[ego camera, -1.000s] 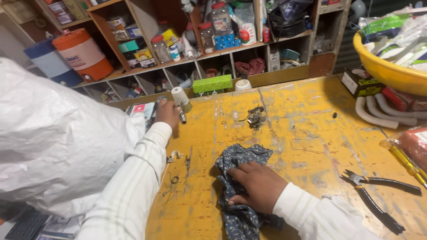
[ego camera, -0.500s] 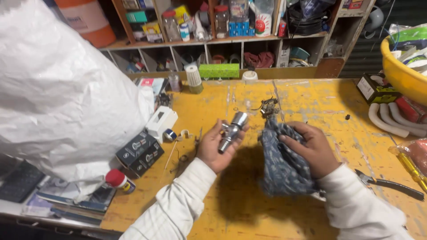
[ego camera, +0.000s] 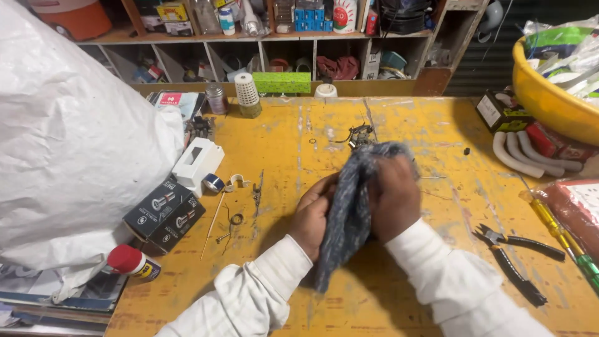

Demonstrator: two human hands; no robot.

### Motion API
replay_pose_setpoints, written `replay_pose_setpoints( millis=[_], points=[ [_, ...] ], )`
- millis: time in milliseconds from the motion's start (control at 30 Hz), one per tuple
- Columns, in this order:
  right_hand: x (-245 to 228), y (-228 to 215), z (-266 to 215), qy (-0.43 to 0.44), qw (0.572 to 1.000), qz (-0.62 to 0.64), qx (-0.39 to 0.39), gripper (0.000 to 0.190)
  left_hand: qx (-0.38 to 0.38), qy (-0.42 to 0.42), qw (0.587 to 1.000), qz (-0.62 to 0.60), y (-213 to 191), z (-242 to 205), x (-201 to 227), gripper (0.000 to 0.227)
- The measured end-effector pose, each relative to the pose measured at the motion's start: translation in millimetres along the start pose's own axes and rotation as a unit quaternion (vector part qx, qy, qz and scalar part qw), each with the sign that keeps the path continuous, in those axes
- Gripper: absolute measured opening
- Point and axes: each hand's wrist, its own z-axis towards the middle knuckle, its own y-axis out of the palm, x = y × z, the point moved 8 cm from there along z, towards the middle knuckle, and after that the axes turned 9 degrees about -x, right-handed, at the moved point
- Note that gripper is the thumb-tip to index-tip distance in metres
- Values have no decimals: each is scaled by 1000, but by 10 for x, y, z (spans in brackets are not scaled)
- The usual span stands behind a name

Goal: The person wipes a lightbulb, a box, a faucet part, and an electrical component with a cloth at a workbench.

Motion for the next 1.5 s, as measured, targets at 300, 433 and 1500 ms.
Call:
replay_pose_setpoints(
  millis=[300,433,1500],
  points=[
    [-75,90,-98,24,991,124,-52,25,-46,68,996,40,-174,213,91,42],
    [-351,-29,-186,-79,955,255,-130,36,-71,46,996,-32,-132,146,343,42],
    [-446,180,-209,-59,952,224,-199,30,79,84,987,116,-121,39,636,41]
  ],
)
